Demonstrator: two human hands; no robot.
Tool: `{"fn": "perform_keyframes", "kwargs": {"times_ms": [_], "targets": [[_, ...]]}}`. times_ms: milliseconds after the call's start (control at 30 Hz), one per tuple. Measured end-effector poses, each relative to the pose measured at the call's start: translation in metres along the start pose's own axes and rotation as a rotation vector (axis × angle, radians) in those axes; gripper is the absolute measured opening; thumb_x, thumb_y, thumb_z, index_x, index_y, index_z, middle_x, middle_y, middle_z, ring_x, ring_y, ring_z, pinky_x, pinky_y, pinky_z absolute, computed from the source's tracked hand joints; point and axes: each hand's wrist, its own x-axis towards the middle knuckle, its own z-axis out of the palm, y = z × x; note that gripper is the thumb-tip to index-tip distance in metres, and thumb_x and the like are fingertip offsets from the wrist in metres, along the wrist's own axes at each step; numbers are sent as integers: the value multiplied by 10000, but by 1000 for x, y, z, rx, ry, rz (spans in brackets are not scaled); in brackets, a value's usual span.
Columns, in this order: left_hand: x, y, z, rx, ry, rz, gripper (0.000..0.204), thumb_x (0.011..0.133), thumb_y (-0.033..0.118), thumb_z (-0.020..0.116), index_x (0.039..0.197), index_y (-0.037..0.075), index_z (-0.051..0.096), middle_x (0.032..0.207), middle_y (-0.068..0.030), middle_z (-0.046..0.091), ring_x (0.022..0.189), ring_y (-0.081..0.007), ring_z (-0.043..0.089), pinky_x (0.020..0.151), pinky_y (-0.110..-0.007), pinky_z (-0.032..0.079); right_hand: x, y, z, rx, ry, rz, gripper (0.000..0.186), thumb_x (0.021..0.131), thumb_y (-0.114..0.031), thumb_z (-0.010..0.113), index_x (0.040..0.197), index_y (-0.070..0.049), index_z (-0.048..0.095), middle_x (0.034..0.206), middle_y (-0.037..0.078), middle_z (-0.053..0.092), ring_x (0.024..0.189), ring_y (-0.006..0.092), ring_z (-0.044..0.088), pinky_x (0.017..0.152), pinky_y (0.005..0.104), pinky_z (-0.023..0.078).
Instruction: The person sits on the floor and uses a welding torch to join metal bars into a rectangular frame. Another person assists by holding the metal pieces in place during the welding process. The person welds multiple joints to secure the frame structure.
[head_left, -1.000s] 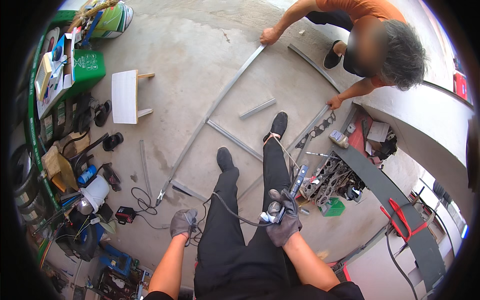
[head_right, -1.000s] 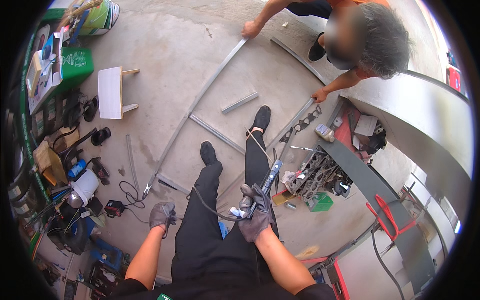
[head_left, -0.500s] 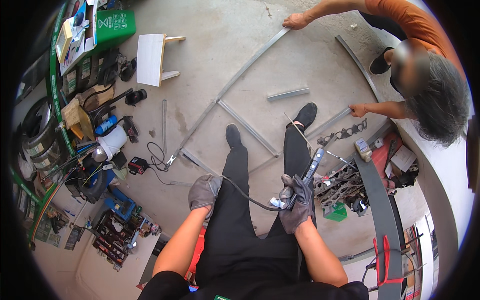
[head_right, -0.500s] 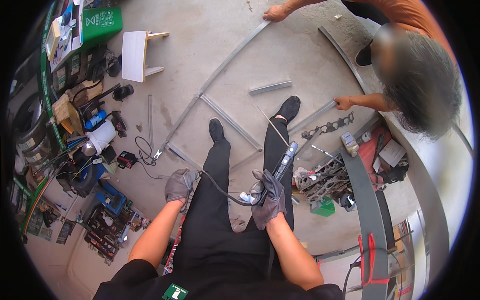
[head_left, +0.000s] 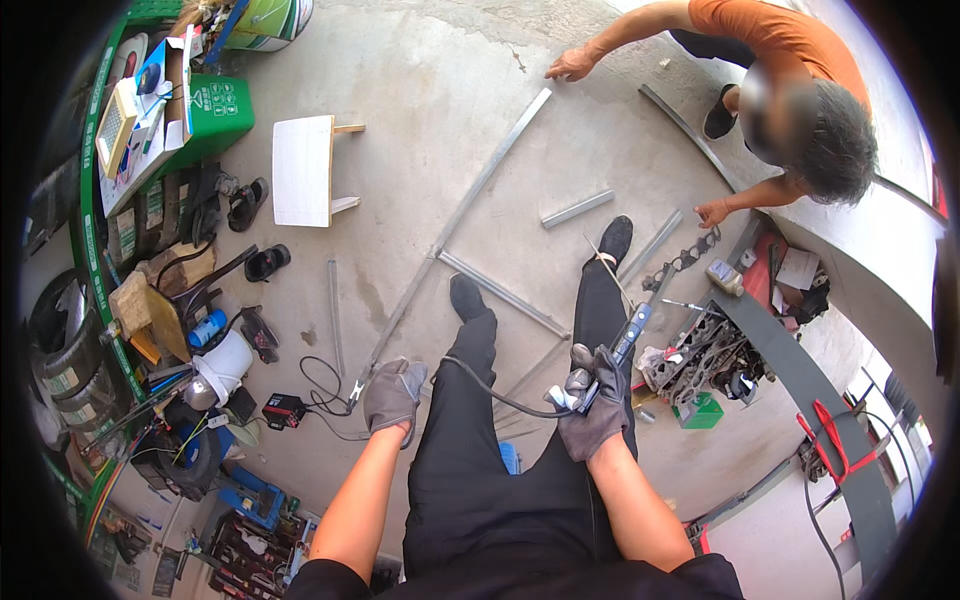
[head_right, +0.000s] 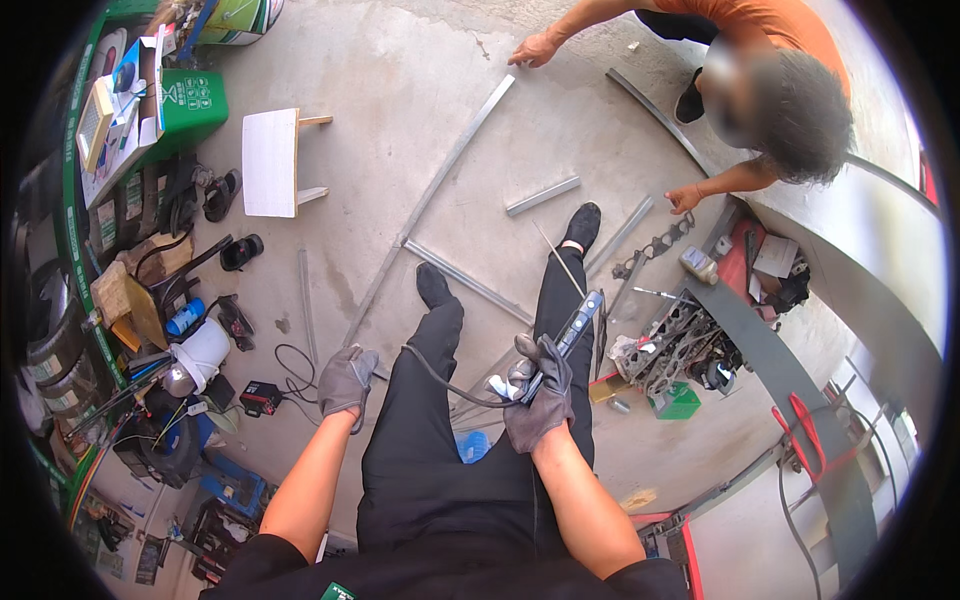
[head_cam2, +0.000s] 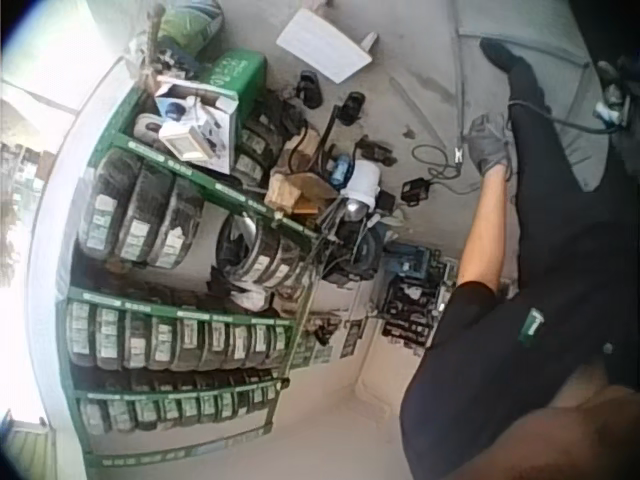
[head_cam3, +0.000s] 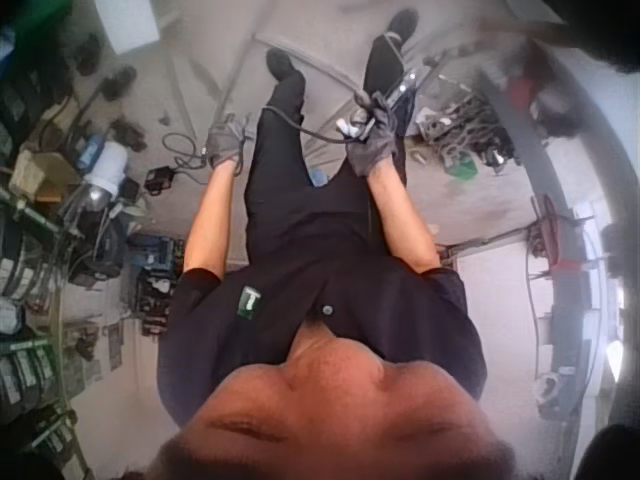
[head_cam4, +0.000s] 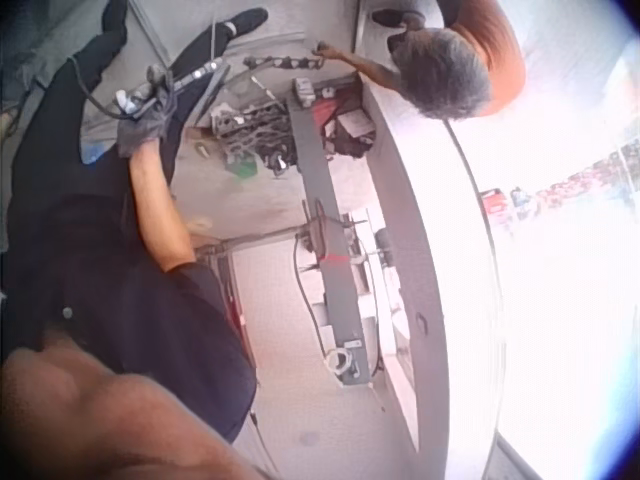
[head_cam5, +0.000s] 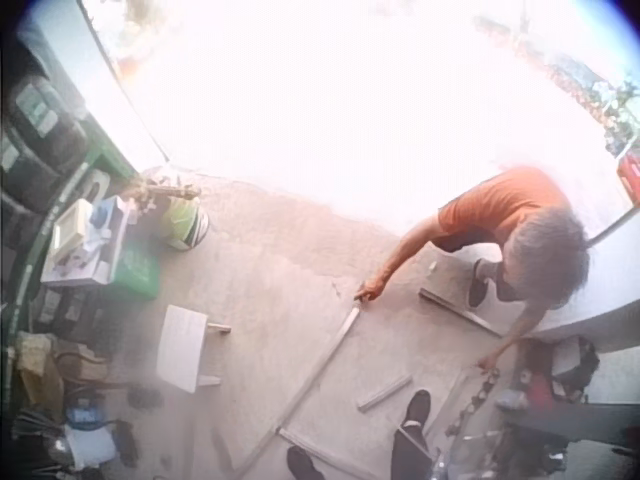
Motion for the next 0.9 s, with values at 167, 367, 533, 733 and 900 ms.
{"fn": "perform_keyframes", "kwargs": {"times_ms": [167, 367, 533, 733, 900], "targets": [[10, -11, -36, 181, -84, 55, 607, 934, 330, 830, 1401, -31, 685, 1385, -178, 739, 1262, -255, 715, 1069, -336, 540, -35, 35, 13, 1, 4, 23, 366, 1023, -399, 745, 1157, -58, 741, 669, -38, 513, 594, 115, 541, 639, 404, 594], [12, -42, -2, 210, -26, 237, 515, 924, 395, 812, 1237, -12, 766, 1132, -185, 804, 1028, -264, 764, 939, -371, 568, -44, 36, 7, 26, -14, 103, 368, 1051, -368, 716, 1211, -38, 749, 702, -46, 524, 626, 101, 566, 661, 387, 590], [0, -17, 40, 332, -120, 285, 441, 942, 357, 794, 1253, 46, 757, 1208, -169, 786, 1104, -313, 751, 938, -402, 569, -4, 20, -12, 153, -10, 106, 357, 1062, -388, 701, 1189, -54, 709, 666, -37, 556, 585, 113, 563, 636, 396, 568], [-41, 57, 99, 330, -172, 352, 438, 928, 424, 779, 1184, 69, 766, 1183, -191, 766, 1107, -383, 727, 952, -444, 567, 59, -37, -34, 160, -77, 24, 356, 1033, -422, 733, 1143, -84, 730, 652, -54, 550, 538, 99, 518, 629, 424, 585], [-64, 106, 119, 340, -177, 316, 462, 920, 379, 829, 1244, 56, 759, 1234, -177, 758, 1118, -317, 738, 972, -398, 559, 110, -85, -42, 0, 20, -64, 328, 1048, -346, 728, 1150, -35, 728, 642, -25, 514, 529, 104, 501, 488, 331, 478]]}}
